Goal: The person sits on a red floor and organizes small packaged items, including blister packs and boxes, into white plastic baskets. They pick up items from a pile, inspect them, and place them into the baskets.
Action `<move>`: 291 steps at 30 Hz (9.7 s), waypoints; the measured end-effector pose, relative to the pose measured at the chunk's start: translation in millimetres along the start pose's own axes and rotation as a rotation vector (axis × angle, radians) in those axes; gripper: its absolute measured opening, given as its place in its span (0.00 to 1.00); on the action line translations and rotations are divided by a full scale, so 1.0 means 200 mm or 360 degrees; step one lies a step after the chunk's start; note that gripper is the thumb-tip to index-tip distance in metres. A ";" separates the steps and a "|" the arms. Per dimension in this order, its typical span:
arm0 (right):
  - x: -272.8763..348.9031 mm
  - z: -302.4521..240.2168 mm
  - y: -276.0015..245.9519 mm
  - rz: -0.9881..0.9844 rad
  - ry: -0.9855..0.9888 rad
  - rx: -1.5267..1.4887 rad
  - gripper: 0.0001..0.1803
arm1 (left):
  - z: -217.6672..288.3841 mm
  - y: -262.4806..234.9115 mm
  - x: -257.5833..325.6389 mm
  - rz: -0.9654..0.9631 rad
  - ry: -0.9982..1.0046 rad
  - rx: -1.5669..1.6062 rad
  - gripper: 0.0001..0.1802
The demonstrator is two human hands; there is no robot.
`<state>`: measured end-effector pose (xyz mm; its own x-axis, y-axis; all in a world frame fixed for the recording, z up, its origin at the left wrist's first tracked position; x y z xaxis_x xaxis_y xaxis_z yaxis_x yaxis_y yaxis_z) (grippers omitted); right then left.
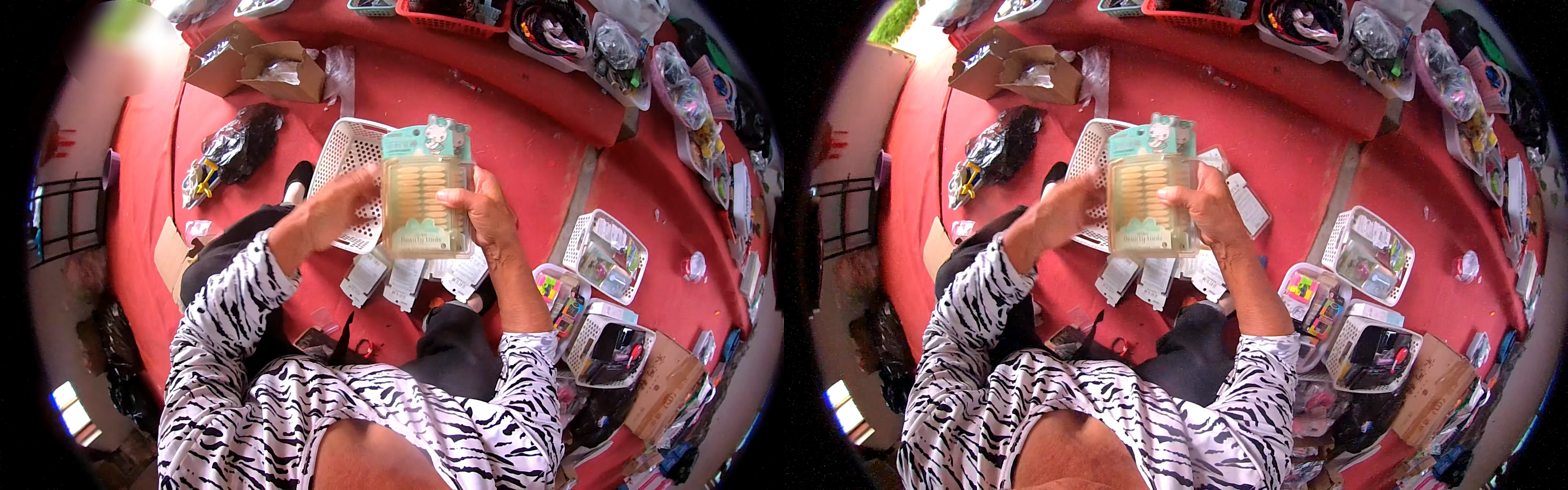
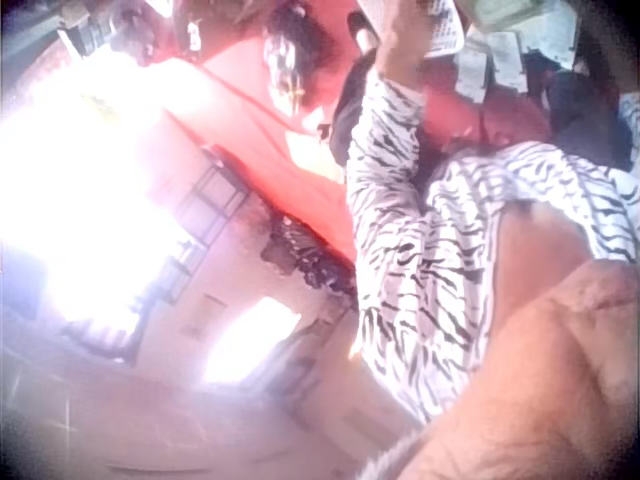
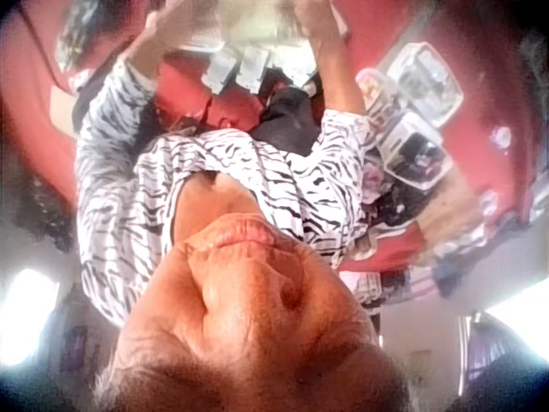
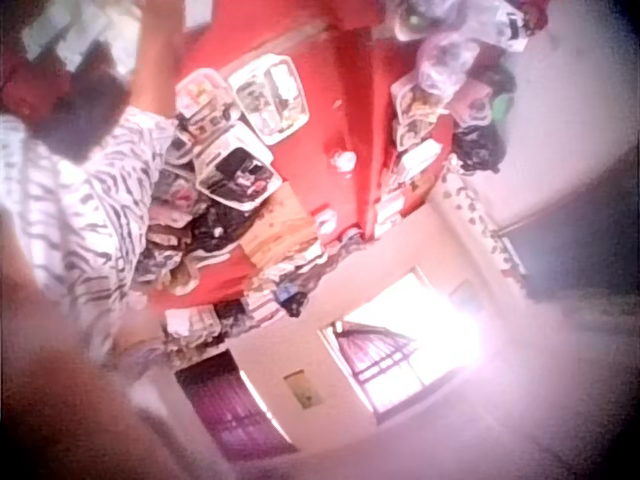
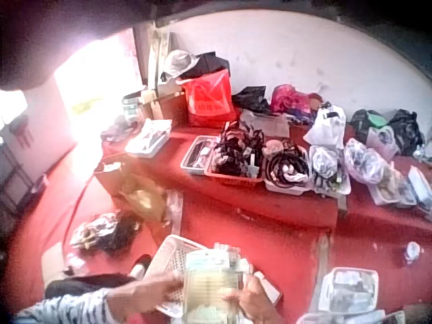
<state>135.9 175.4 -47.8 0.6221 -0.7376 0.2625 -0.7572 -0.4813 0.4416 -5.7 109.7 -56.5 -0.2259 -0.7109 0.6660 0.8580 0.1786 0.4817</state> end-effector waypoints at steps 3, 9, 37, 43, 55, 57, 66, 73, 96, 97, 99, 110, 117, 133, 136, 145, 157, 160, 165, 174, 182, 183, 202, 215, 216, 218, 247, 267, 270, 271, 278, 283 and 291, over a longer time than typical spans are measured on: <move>-0.02 0.07 0.05 -0.0047 -0.0035 0.0134 0.17 | -0.17 0.14 0.01 -0.0165 -0.0003 0.0424 0.20; 0.08 -0.31 0.00 0.0603 -0.1006 0.1447 0.25 | -0.21 -0.05 -0.05 0.0109 0.0041 0.0503 0.17; -0.71 1.21 0.03 0.0386 0.0619 0.0938 0.12 | 0.56 -0.35 0.38 0.0558 0.0952 0.0159 0.27; -0.71 1.46 -0.01 0.0501 0.1165 0.1714 0.12 | 0.51 -0.35 0.39 0.0618 0.0810 0.0099 0.29; -0.84 1.40 0.59 -0.0901 -0.0735 0.3436 0.14 | 0.47 -0.43 0.37 0.0607 0.0712 0.0149 0.29; -0.84 1.48 0.53 -0.0923 -0.0723 0.3664 0.15 | 0.47 -0.42 0.39 0.0654 0.0719 0.0086 0.29; -0.80 1.48 0.39 -0.0800 -0.0364 0.3494 0.17 | 0.42 -0.40 0.35 0.0566 0.0556 -0.0013 0.27; -0.73 1.46 0.39 -0.0801 -0.0573 0.3234 0.15 | 0.39 -0.32 0.34 0.0499 0.0535 -0.0076 0.28; 0.07 0.50 -1.43 0.1405 0.0399 0.2243 0.13 | 0.26 -0.15 0.10 0.0479 0.0448 -0.0269 0.27; 0.14 0.44 -1.49 0.1587 0.0212 0.2093 0.13 | 0.25 -0.13 0.10 0.0468 0.0449 -0.0268 0.26; 0.18 0.43 -1.47 0.1427 -0.0043 0.1654 0.12 | 0.25 -0.12 0.11 0.0464 0.0486 -0.0251 0.25; -0.11 0.36 -0.22 0.0174 0.0071 -0.0280 0.09 | -0.12 -0.02 -0.01 0.0025 0.0106 -0.0155 0.29; -0.19 0.28 -0.18 0.0257 0.0061 0.0497 0.16 | -0.08 -0.23 -0.01 0.0329 0.0219 -0.0130 0.16; -0.16 0.86 -0.88 0.0179 0.0205 0.3279 0.22 | 0.09 -0.22 0.00 0.0303 0.0310 0.0090 0.14; -0.16 0.73 -0.89 0.0066 0.0344 0.2523 0.12 | 0.08 -0.26 0.02 0.0400 0.0374 0.0141 0.14; -0.10 0.35 -0.92 0.0313 0.0235 0.2179 0.07 | 0.07 -0.24 0.01 0.0279 0.0311 0.0134 0.16; 0.24 0.30 -1.30 0.1179 0.0191 0.2503 0.04 | 0.08 -0.21 0.03 0.0364 0.0353 0.0113 0.17; 0.27 0.20 -1.22 0.1487 0.0302 0.2713 0.08 | 0.10 -0.17 0.06 0.0350 0.0398 0.0107 0.16; 0.02 0.41 -1.18 0.1582 0.0420 0.2879 0.09 | 0.08 -0.13 0.03 0.0326 0.0334 0.0005 0.19; 0.11 0.72 -1.54 0.1631 0.0568 0.2044 0.21 | 0.06 -0.15 0.04 0.0344 0.0290 0.0087 0.18; 0.07 0.91 -1.32 0.1164 0.1096 0.1969 0.38 | 0.03 -0.11 0.04 0.0331 0.0265 0.0030 0.18; 0.09 0.95 -1.38 0.1155 0.1059 0.1935 0.36 | 0.04 -0.10 0.04 0.0318 0.0263 0.0028 0.18; -0.33 0.23 0.04 0.0138 0.0008 0.1142 0.19 | 0.10 -0.09 0.03 0.0136 0.0441 0.0422 0.18; -0.60 0.05 0.18 0.0166 0.0201 0.0381 0.13 | 0.65 -0.36 0.35 0.0579 0.1158 0.0292 0.23; -0.63 0.11 0.14 0.0242 0.0221 0.0534 0.13 | 0.67 -0.42 0.38 0.0679 0.1137 0.0336 0.24; -0.61 0.32 0.21 0.0377 0.0244 0.0373 0.18 | 0.67 -0.48 0.44 0.0774 0.1130 0.0397 0.24; -0.84 1.28 0.31 -0.0341 0.0692 0.2102 0.25 | 0.45 -0.46 0.39 0.0518 0.0667 0.0266 0.24; 0.04 0.94 -1.48 0.1511 0.1353 0.1652 0.28 | 0.35 -0.30 0.20 0.0620 0.0625 0.0101 0.25; 0.02 0.80 -1.59 0.1604 0.0886 0.1789 0.16 | 0.36 -0.28 0.21 0.0592 0.0584 0.0075 0.25; -0.02 0.62 -1.47 0.1717 0.0805 0.2068 0.14 | 0.36 -0.30 0.23 0.0628 0.0581 0.0069 0.25; -0.66 0.56 -1.06 0.1197 0.0337 0.3139 0.25 | 0.36 -0.27 0.25 0.0594 0.0534 0.0111 0.24; -0.82 0.69 -0.87 0.1014 0.0581 0.3316 0.37 | 0.39 -0.32 0.28 0.0630 0.0544 0.0152 0.24; -0.86 0.62 -1.19 0.1102 0.0436 0.2943 0.19 | 0.37 -0.36 0.29 0.0627 0.0494 0.0214 0.24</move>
<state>183.6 357.9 -304.7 0.0580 -0.9873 0.1482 0.0232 -0.1470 -0.9889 -115.5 106.0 -9.9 0.2674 -0.7367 0.6211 0.7789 0.5447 0.3108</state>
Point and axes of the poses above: each hand's wrist, its own x-axis away from the middle knuckle, its own y-axis out of the palm, z = x × y, the point moved 9 cm from there along -x, towards the middle knuckle, and after that the axes turned 9 degrees about x, right-handed, at the moved point
